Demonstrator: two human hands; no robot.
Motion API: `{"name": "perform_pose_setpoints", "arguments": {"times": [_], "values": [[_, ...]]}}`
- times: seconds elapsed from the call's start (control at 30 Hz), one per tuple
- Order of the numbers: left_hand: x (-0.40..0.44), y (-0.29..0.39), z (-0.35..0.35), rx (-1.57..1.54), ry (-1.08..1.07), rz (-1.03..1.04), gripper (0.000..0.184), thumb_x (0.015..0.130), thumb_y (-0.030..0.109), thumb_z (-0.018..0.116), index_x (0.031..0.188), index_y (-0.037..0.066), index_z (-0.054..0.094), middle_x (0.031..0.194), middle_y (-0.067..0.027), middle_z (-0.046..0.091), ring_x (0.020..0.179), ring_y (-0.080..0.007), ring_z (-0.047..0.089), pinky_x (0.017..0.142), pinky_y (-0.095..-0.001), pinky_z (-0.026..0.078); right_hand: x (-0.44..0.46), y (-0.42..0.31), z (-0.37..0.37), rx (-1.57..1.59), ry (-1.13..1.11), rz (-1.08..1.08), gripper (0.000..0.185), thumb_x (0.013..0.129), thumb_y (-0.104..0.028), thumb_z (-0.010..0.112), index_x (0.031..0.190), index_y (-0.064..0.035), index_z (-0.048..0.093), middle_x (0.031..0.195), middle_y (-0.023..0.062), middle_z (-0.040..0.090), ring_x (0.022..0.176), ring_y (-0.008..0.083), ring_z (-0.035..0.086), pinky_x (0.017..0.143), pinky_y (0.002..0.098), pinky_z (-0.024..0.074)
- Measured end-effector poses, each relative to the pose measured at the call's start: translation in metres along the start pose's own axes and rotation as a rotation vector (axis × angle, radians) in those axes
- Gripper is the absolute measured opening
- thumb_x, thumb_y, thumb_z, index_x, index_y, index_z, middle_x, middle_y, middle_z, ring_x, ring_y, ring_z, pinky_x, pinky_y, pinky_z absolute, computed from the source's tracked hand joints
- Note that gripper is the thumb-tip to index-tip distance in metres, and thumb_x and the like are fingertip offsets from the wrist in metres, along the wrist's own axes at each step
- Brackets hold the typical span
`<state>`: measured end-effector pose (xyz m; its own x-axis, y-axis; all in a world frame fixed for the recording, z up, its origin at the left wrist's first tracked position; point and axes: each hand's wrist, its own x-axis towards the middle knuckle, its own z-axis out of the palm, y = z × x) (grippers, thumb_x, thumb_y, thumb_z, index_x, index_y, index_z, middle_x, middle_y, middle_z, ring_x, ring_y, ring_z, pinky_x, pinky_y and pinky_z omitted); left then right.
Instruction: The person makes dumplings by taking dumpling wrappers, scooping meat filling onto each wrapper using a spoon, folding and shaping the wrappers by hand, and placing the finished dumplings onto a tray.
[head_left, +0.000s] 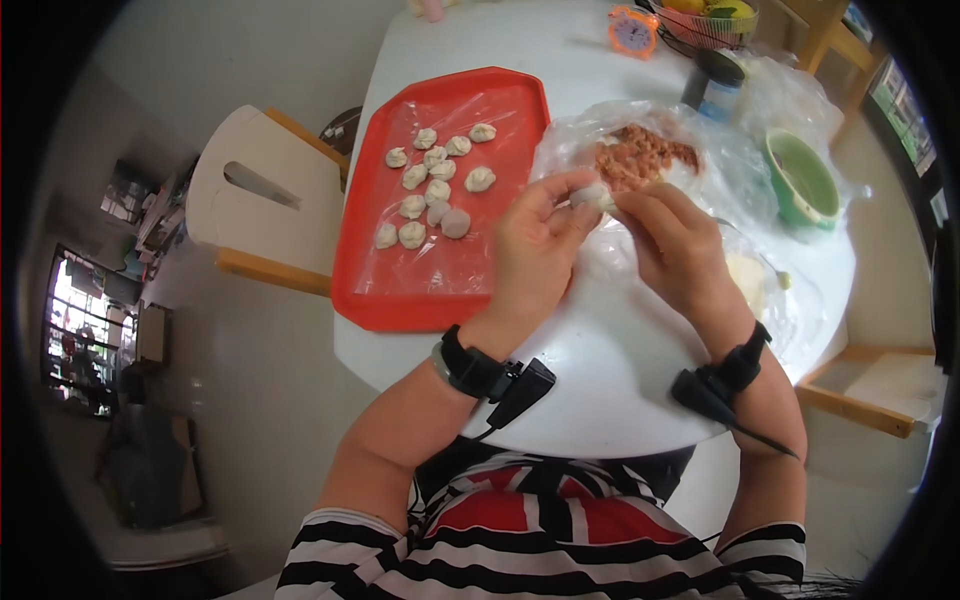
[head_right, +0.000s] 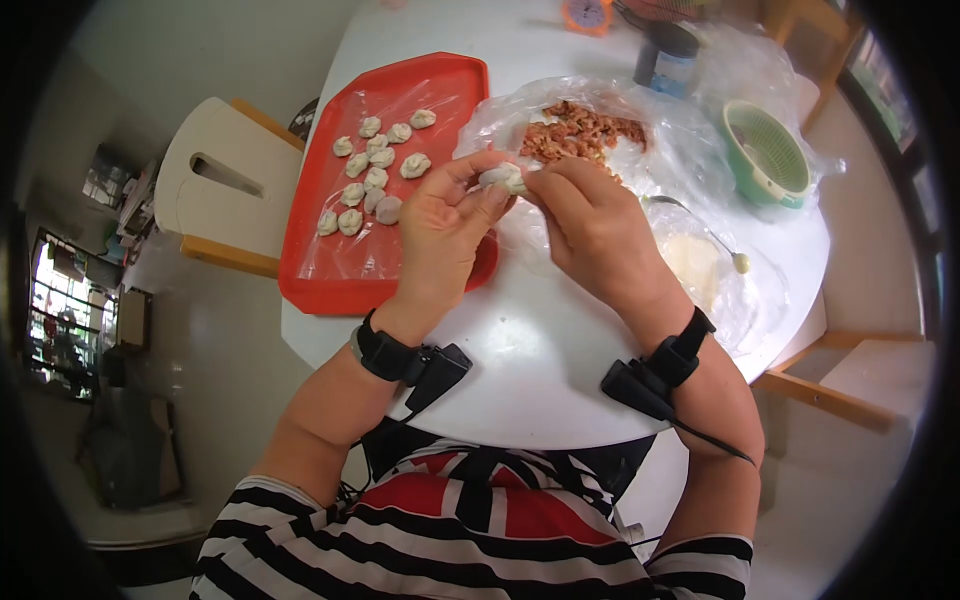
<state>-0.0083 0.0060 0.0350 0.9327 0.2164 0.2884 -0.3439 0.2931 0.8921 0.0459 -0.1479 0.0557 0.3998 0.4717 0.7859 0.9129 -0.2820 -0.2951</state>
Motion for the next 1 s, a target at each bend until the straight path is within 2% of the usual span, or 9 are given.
{"name": "perform_pose_setpoints", "arguments": {"times": [0.1, 0.23, 0.33, 0.6, 0.67, 0.73, 0.87, 0.97, 1.0], "values": [[-0.001, 0.001, 0.003, 0.13, 0.06, -0.032, 0.028, 0.09, -0.005, 0.058, 0.118, -0.006, 0.054, 0.111, -0.0104, 0.063, 0.097, -0.0126, 0.063, 0.085, -0.023, 0.05, -0.001, -0.004, -0.001, -0.018, -0.041, 0.023, 0.008, 0.081, 0.0, 0.064, 0.086, -0.0011, 0.059, 0.079, 0.013, 0.056, 0.071, 0.0324, 0.058, 0.06, 0.0401, 0.0481], [0.001, -0.004, 0.001, 0.154, -0.007, 0.088, 0.028, 0.091, -0.006, 0.055, 0.119, -0.004, 0.055, 0.117, -0.011, 0.062, 0.102, -0.0131, 0.061, 0.088, -0.0233, 0.05, -0.002, -0.005, -0.002, 0.047, -0.055, 0.125, 0.007, 0.082, -0.004, 0.064, 0.081, -0.0012, 0.058, 0.072, 0.0144, 0.054, 0.064, 0.0334, 0.055, 0.057, 0.0405, 0.046], [0.0, -0.001, 0.0, 0.226, -0.048, 0.072, 0.027, 0.092, -0.006, 0.053, 0.12, -0.004, 0.055, 0.117, -0.011, 0.062, 0.103, -0.0132, 0.06, 0.089, -0.0239, 0.049, 0.0, -0.003, -0.002, 0.124, -0.071, 0.136, 0.011, 0.082, -0.006, 0.063, 0.076, -0.0001, 0.057, 0.066, 0.0151, 0.053, 0.06, 0.0338, 0.054, 0.055, 0.0403, 0.0447], [0.0, -0.003, -0.005, 0.35, -0.077, 0.049, 0.029, 0.094, -0.005, 0.05, 0.124, -0.006, 0.054, 0.118, -0.012, 0.061, 0.104, -0.0141, 0.06, 0.091, -0.0254, 0.05, -0.003, -0.004, 0.003, 0.388, -0.139, 0.533, 0.019, 0.085, -0.013, 0.067, 0.077, 0.0034, 0.062, 0.058, 0.0133, 0.057, 0.049, 0.0175, 0.054, 0.047, 0.032, 0.0416], [0.0, -0.008, -0.004, 0.31, -0.099, 0.078, 0.03, 0.095, -0.004, 0.048, 0.125, -0.007, 0.052, 0.119, -0.0124, 0.061, 0.105, -0.0154, 0.061, 0.093, -0.0265, 0.05, -0.002, -0.005, 0.006, 0.394, -0.131, 0.495, 0.022, 0.088, -0.015, 0.066, 0.076, 0.0023, 0.061, 0.056, 0.009, 0.057, 0.048, 0.0135, 0.053, 0.046, 0.0294, 0.0413], [0.0, -0.01, -0.004, 0.236, -0.083, 0.092, 0.031, 0.096, -0.004, 0.048, 0.126, -0.006, 0.052, 0.119, -0.0127, 0.061, 0.107, -0.0161, 0.06, 0.096, -0.0278, 0.049, 0.002, -0.01, 0.0, 0.508, -0.163, 0.674, 0.023, 0.09, -0.016, 0.065, 0.076, 0.0011, 0.061, 0.056, 0.0054, 0.057, 0.046, 0.0099, 0.05, 0.043, 0.0258, 0.0405], [-0.003, -0.003, 0.0, 0.144, -0.093, 0.02, 0.031, 0.096, 0.0, 0.05, 0.127, -0.003, 0.054, 0.117, -0.0121, 0.062, 0.105, -0.0145, 0.061, 0.095, -0.0275, 0.05, 0.001, -0.007, 0.0, 0.532, -0.158, 0.66, 0.024, 0.092, -0.017, 0.063, 0.076, 0.0007, 0.059, 0.057, 0.0024, 0.056, 0.044, 0.0069, 0.05, 0.041, 0.0241, 0.0394], [-0.004, 0.002, 0.001, 0.303, -0.093, -0.013, 0.032, 0.095, 0.002, 0.054, 0.127, -0.004, 0.054, 0.111, -0.0111, 0.064, 0.099, -0.0123, 0.062, 0.09, -0.0253, 0.051, 0.002, -0.007, -0.002, 0.566, -0.143, 0.682, 0.024, 0.092, -0.016, 0.063, 0.075, 0.0004, 0.058, 0.058, 0.002, 0.056, 0.043, 0.0064, 0.05, 0.039, 0.0226, 0.0378], [-0.005, 0.002, 0.004, 0.203, -0.09, -0.005, 0.034, 0.094, 0.003, 0.057, 0.127, -0.004, 0.054, 0.109, -0.0107, 0.065, 0.097, -0.0112, 0.062, 0.087, -0.0243, 0.051, 0.003, -0.007, -0.003, 0.566, -0.146, 0.677, 0.024, 0.092, -0.016, 0.063, 0.075, 0.0004, 0.058, 0.058, 0.002, 0.056, 0.043, 0.0064, 0.05, 0.039, 0.0226, 0.0378]]}}
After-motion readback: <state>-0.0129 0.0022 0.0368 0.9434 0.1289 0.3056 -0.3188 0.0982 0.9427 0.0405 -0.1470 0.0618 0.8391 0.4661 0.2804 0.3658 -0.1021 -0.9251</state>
